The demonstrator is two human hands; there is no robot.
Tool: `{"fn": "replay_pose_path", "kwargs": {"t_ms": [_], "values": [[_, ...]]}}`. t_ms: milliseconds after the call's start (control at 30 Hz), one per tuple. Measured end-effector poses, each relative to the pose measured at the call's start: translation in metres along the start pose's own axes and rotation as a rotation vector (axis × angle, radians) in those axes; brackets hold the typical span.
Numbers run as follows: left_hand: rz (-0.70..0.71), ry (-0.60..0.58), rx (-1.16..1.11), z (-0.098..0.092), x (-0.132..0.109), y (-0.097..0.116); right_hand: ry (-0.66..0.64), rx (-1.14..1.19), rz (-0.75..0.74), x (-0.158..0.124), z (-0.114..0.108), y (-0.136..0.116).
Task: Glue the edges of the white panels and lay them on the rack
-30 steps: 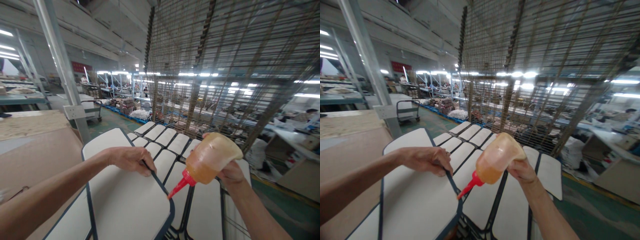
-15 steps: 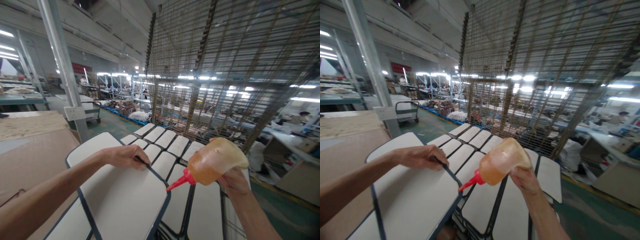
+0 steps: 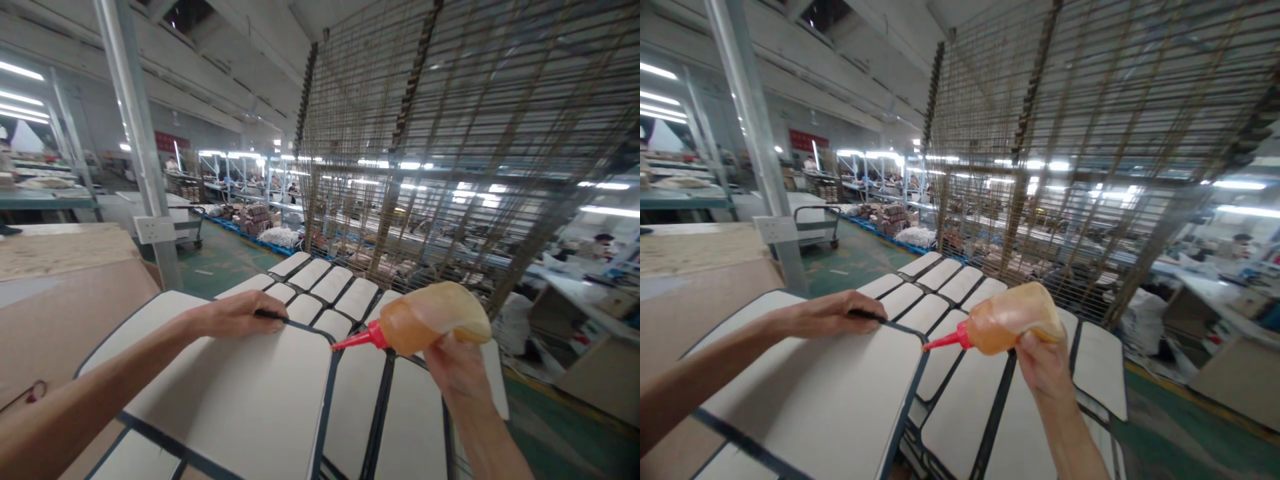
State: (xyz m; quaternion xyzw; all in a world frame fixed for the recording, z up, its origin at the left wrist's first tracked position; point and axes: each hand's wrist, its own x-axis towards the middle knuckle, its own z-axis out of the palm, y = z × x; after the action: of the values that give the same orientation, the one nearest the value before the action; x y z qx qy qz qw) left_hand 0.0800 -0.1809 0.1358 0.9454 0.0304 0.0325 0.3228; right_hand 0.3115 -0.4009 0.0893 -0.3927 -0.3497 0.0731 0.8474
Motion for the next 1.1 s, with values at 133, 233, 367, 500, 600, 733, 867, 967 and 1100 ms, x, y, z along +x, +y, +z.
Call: {"fn": "replay_pose_path", "kwargs": {"t_ms": [133,233,367,500,600,733,867,967,1100], "values": [[-0.012,0.012,0.003,0.003,-0.003,-0.005,-0.006,0.029,-0.003,-0.004,0.0,0.006],[-0.03,0.015,-0.01,0.005,-0.006,-0.01,-0.016,0.058,0.012,-0.007,0.0,0.009],[-0.045,0.013,-0.022,0.007,-0.008,-0.016,-0.016,0.1,0.033,-0.009,0.002,0.011],[-0.077,0.006,-0.075,0.01,-0.009,-0.021,-0.013,0.131,0.053,-0.012,0.002,0.013],[-0.101,-0.003,-0.133,0.012,-0.01,-0.022,-0.005,0.143,0.062,-0.014,0.001,0.015],[-0.126,-0.02,-0.199,0.014,-0.01,-0.025,0.012,0.156,0.068,-0.016,0.002,0.017],[-0.154,-0.03,-0.27,0.015,-0.01,-0.031,0.0,0.139,0.077,-0.018,0.001,0.019],[-0.188,-0.017,-0.354,0.017,-0.01,-0.035,0.003,0.124,0.072,-0.02,0.0,0.021],[-0.222,0.007,-0.473,0.019,-0.011,-0.038,0.008,0.108,0.081,-0.023,0.0,0.024]]}}
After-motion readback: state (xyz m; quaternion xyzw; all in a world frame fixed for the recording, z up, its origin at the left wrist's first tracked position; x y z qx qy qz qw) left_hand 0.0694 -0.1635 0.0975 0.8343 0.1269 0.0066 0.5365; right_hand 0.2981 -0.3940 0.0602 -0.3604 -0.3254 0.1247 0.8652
